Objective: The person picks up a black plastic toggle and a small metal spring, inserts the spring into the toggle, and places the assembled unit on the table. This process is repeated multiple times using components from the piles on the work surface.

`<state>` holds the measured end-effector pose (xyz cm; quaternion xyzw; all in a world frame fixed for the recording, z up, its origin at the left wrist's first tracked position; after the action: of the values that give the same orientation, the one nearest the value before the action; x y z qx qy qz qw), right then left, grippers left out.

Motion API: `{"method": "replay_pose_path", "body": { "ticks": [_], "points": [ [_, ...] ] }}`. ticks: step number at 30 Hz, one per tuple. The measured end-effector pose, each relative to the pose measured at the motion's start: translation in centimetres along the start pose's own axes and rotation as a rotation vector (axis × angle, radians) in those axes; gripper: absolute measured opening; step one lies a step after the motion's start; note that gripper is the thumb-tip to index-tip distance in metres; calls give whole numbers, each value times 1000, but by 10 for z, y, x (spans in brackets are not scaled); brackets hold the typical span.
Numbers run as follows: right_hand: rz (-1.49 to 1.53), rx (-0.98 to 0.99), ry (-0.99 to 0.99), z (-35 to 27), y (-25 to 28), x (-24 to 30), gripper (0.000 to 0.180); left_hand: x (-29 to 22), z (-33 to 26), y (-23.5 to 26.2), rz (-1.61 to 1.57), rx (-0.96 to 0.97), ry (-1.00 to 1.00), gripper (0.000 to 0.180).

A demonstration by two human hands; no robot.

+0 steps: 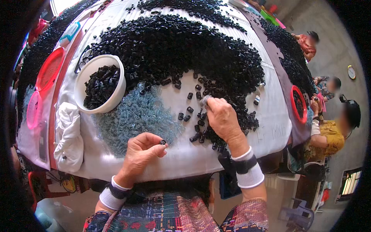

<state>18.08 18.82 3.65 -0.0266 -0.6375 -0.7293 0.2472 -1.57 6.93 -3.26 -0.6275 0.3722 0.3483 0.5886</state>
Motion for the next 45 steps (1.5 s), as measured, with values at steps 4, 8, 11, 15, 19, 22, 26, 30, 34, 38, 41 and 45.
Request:
{"method": "replay_pose_path", "body": {
  "ticks": [4, 8, 11, 15, 19, 22, 26, 30, 34, 38, 41, 45],
  "points": [
    [-16, -69, -4, -9, -4, -4, 7, 1, 1, -1, -2, 18, -6, 14],
    [-91, -9, -73, -10, -19, 5, 17, 1, 0, -1, 12, 16, 2, 14],
    [-312, -43, -103, -12, -32, 6, 32, 0, 1, -2, 25, 28, -2, 17],
    [-272, -80, -120, -11, -35, 5, 34, 3, 0, -3, -6, 26, -8, 17],
    [-222, -126, -55, -9, -34, 11, 32, 1, 0, -4, 45, 18, -5, 15],
    [-84, -202, -32, -9, -28, 12, 24, 0, 0, -2, 71, -4, -12, 13],
    [-37, -189, -160, -6, 16, -17, 26, 1, -1, 5, 68, -13, -14, 14],
    [-63, -383, -332, -24, 70, -84, 8, -2, 0, 0, 53, -9, -17, 15],
    [-275, -300, -502, -40, 80, -134, 9, 0, 2, -4, 41, 5, -5, 15],
    [-156, -289, -445, -22, 63, -108, 18, 1, 1, -2, 45, -1, -11, 15],
    [59, -193, -26, 15, 42, -36, 23, 1, 0, 2, 57, -1, -2, 14],
    [-26, -15, 51, 61, 0, -14, 32, 0, 0, 1, 24, 3, -19, 14]
  ]
}}
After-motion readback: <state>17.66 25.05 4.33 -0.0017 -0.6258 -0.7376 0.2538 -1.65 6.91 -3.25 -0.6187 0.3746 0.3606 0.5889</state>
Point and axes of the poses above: each hand's wrist, its own z-axis towards the middle knuckle, its own y-axis out of the back of the hand, x = y × z, the point moved 6 cm from there along z, towards the middle knuckle, and after that the axes turned 14 degrees about -y, right-handed, at the moved point
